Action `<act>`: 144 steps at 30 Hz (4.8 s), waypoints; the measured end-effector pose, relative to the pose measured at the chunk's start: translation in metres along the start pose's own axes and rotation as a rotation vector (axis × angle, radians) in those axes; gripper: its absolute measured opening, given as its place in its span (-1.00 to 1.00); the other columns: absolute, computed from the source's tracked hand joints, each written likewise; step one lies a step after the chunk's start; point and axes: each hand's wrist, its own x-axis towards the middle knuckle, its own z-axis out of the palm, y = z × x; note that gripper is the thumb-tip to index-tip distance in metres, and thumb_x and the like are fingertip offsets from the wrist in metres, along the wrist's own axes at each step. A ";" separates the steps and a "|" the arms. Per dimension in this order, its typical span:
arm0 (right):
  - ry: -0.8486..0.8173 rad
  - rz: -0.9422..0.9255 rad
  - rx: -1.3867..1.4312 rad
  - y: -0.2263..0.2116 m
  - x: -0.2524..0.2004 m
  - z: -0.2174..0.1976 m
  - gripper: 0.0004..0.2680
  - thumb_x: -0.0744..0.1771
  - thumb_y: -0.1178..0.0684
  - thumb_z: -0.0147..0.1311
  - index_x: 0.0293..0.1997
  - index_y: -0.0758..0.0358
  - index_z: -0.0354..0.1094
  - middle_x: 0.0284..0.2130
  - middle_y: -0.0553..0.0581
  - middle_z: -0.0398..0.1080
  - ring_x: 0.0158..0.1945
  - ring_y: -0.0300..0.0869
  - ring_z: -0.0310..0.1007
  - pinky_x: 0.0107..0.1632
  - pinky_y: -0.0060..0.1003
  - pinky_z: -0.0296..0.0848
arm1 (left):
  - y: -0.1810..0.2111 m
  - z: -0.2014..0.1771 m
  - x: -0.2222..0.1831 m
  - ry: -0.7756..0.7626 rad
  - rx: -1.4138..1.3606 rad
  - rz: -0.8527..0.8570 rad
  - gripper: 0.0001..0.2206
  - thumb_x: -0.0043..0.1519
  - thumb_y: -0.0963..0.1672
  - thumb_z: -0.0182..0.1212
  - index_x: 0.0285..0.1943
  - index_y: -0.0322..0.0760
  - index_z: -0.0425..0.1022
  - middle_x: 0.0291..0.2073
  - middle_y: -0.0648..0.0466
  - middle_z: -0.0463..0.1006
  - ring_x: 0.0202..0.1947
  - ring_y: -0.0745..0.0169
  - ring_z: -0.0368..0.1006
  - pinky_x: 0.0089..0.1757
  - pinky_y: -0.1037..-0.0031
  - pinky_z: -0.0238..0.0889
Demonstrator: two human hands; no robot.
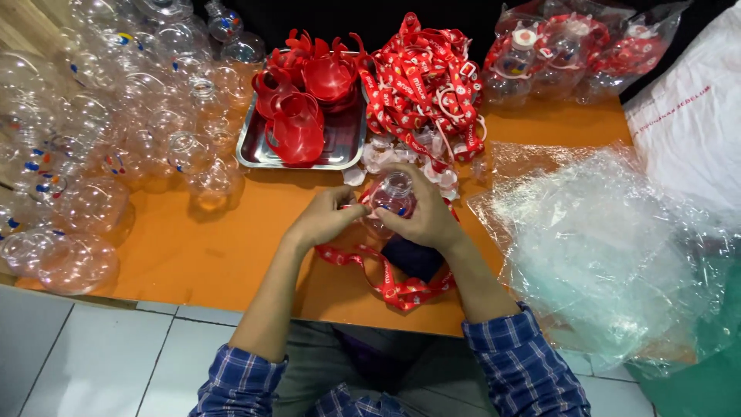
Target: Assembling a promotional bottle by fitting a red base and attaching a lanyard
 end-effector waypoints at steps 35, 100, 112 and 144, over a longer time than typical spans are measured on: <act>-0.181 0.366 -0.197 0.005 -0.013 -0.031 -0.46 0.13 -0.05 0.49 0.16 0.30 0.40 -0.34 0.19 0.44 -0.31 -0.10 0.44 -0.16 -0.16 0.41 | -0.045 -0.004 0.066 -0.119 -0.445 0.131 -0.96 0.19 -0.21 0.28 -0.32 -0.28 0.58 -0.66 0.19 0.39 -0.75 0.59 0.15 -0.64 0.74 -0.06; -0.113 0.630 0.783 0.017 -0.022 -0.067 -0.72 0.32 0.06 0.13 0.08 0.44 0.37 -0.71 0.03 0.32 -0.72 -0.35 0.34 -0.42 -0.37 0.56 | -0.074 -0.053 0.044 0.116 -0.601 0.425 -0.79 0.22 -0.16 0.24 -0.07 -0.49 0.48 -0.22 -0.13 0.56 -0.28 0.24 0.53 -0.24 0.51 0.48; -0.426 0.656 0.941 0.031 -0.034 -0.072 -0.58 0.29 0.07 0.20 0.21 0.51 0.21 -0.46 0.48 0.53 -0.49 0.00 0.64 -0.48 -0.27 0.60 | -0.005 0.026 0.010 0.230 -0.094 0.729 -0.19 -0.17 -0.02 0.66 0.30 -0.31 0.39 0.02 -0.19 0.53 0.08 -0.27 0.46 0.15 0.08 0.27; 0.138 0.309 -0.270 0.062 -0.030 -0.076 -0.92 0.29 0.12 0.31 -0.38 0.26 0.55 -0.67 0.08 0.33 -0.53 -0.24 0.30 -0.42 -0.37 0.27 | -0.019 0.025 0.015 0.343 -0.137 0.796 -0.25 -0.22 0.01 0.56 0.19 -0.32 0.42 -0.17 -0.19 0.56 -0.12 -0.23 0.56 -0.01 0.10 0.40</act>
